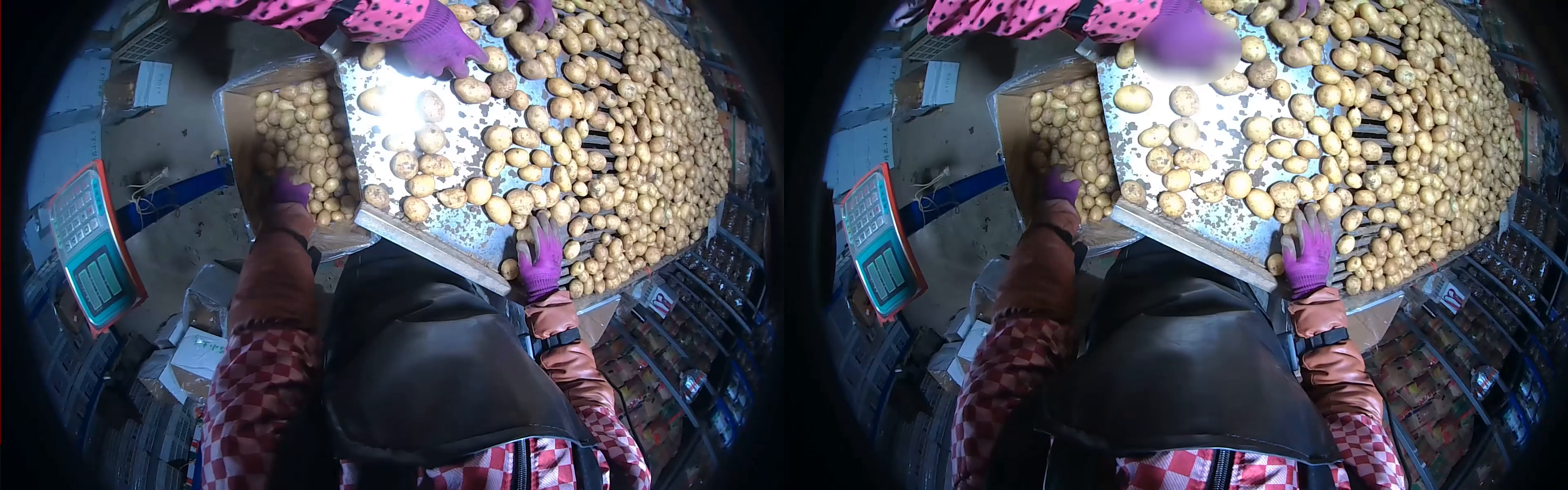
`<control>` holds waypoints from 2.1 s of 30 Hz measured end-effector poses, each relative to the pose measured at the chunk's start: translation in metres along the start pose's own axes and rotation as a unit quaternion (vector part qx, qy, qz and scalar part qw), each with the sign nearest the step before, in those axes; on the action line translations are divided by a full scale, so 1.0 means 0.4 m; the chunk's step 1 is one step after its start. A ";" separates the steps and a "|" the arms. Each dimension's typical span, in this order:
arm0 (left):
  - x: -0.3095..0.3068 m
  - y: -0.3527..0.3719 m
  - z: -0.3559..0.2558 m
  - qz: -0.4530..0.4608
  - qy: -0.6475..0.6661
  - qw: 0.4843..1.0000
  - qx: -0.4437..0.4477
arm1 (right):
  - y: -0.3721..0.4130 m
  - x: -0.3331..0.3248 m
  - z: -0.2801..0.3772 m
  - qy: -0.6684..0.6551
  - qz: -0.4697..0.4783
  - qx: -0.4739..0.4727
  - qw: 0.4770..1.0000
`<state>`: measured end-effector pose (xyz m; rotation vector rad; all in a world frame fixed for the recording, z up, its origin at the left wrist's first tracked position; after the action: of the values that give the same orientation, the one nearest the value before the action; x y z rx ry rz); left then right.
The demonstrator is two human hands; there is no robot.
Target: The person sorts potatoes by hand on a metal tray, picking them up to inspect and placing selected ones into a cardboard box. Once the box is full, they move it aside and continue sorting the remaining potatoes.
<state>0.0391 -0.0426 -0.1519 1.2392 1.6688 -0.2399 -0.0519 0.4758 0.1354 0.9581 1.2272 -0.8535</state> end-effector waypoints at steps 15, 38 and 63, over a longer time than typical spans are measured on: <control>-0.289 -0.088 -0.359 -0.042 0.221 0.947 0.227 | 0.053 -0.018 0.004 -0.013 -0.014 0.069 0.997; -0.333 -0.097 -0.339 -0.140 0.407 0.902 -0.037 | 0.102 0.054 -0.039 -0.094 -0.031 0.187 0.977; -0.327 0.139 -0.749 -0.097 0.128 0.984 0.075 | 0.244 0.032 -0.276 -0.259 -0.130 0.175 0.941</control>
<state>-0.0961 0.0979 0.1162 1.2600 2.0292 -0.3419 -0.0004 0.6141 0.1271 0.7797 0.7614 -1.4653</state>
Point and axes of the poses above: each hand's wrist, its own y-axis away from the middle knuckle, its own x-axis out of the palm, z = x × y, the point moved 6 cm from there along -y, towards the middle knuckle, and after that the axes turned 9 degrees about y, right-handed, at the moved point
